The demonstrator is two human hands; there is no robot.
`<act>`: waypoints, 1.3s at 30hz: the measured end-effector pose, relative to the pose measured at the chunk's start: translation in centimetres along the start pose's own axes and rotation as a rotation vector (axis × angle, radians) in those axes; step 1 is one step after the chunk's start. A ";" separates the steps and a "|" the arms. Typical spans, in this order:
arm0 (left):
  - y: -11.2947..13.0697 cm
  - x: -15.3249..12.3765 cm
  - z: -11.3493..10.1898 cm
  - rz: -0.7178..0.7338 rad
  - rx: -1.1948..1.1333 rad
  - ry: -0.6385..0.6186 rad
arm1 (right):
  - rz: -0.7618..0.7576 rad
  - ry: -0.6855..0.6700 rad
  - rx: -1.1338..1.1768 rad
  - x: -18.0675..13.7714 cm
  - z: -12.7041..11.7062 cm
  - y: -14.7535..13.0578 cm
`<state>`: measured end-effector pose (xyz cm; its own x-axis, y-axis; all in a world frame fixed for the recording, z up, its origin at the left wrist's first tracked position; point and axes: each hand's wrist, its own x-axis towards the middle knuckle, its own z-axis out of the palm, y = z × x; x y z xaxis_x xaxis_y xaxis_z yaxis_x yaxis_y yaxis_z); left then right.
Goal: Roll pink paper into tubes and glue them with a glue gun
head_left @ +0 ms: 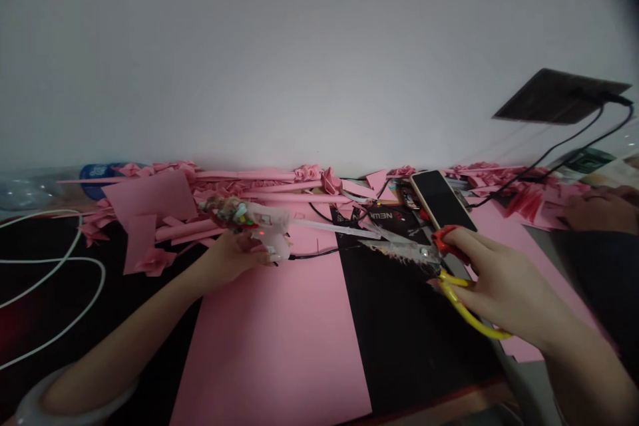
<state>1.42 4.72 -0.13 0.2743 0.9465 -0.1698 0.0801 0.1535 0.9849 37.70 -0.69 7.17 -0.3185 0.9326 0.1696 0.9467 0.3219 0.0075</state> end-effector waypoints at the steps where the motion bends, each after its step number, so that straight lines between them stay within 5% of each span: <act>1: 0.1 0.0 0.0 -0.004 0.006 -0.004 | -0.004 -0.001 -0.003 0.0 0.1 -0.1; 9: 0.0 0.2 -0.3 -0.087 -0.044 0.005 | -0.055 -0.002 -0.013 0.3 1.0 -0.5; 39: -2.2 0.6 -1.3 0.016 -0.018 -0.029 | -0.068 -0.038 0.266 1.0 3.4 -2.4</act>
<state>0.12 5.34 -2.34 0.3034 0.9402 -0.1550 0.0588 0.1439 0.9878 34.99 0.03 3.96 -0.3875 0.9111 0.1407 0.8789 0.4111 -0.2418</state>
